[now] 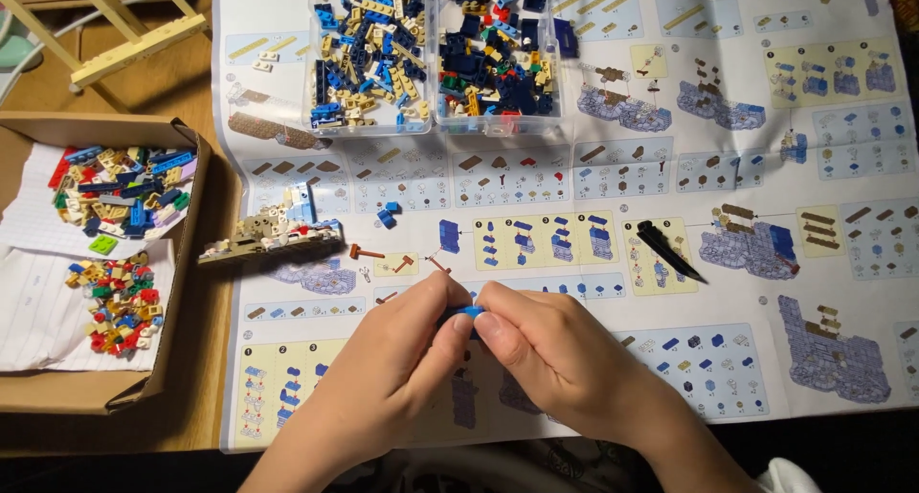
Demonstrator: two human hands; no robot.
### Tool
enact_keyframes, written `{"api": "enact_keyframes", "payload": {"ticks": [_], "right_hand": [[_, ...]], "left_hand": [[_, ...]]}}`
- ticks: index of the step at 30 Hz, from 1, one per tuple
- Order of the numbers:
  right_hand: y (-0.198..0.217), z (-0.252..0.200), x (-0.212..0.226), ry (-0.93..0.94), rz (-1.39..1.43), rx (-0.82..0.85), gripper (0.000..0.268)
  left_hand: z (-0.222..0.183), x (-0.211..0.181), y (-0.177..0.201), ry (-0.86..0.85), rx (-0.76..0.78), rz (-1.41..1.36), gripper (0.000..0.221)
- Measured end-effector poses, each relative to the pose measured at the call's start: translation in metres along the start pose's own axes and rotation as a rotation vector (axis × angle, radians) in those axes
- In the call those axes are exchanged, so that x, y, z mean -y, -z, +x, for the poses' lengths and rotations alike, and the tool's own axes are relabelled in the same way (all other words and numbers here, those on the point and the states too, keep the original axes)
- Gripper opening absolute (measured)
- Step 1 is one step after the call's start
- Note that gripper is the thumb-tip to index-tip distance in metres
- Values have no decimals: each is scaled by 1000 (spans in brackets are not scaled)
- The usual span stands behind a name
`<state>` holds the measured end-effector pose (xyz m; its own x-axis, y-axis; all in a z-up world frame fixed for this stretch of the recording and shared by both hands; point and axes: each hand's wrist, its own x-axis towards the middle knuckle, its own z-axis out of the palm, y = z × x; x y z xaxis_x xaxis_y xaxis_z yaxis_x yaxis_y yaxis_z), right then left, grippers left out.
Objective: Assembling a LEGO set by following printed instructions and snapping plastic bricks together.
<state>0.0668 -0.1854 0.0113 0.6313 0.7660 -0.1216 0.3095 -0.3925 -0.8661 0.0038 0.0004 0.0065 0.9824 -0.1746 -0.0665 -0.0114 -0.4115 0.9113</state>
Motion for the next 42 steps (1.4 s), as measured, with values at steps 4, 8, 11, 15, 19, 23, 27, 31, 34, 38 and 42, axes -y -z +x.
{"api": "enact_keyframes", "payload": {"ticks": [4,8,11,15,19,23,27,31,34,38,42], "right_hand": [[-5,-1,-1,30,138,-1,34],[-12,-1,-3,56,197,-80,35],[-15,0,-5,66,190,-138,35],[-19,2,-7,99,72,-209,34],[-8,3,-1,78,-50,-184,37],[3,-2,6,-99,57,-92,15],[-2,-5,-2,55,235,-164,26],[2,-4,-3,121,160,-193,21],[5,-6,-4,56,176,-76,20],[8,-8,-6,71,59,26,19],[4,-10,-13,79,-16,75,16]], "left_hand": [[-3,2,-5,-3,25,-74,27],[-2,-2,-9,-27,16,-223,32],[-2,-4,-9,-8,15,-270,32],[-1,-3,-7,34,11,-216,31],[0,-2,1,82,30,-38,26],[0,-1,6,97,80,32,27],[1,-8,11,75,75,-105,27],[-2,-11,16,109,108,-153,29],[-2,-10,16,127,153,-168,30],[-2,-8,16,62,172,-167,30],[-5,-6,15,41,187,-221,33]]}}
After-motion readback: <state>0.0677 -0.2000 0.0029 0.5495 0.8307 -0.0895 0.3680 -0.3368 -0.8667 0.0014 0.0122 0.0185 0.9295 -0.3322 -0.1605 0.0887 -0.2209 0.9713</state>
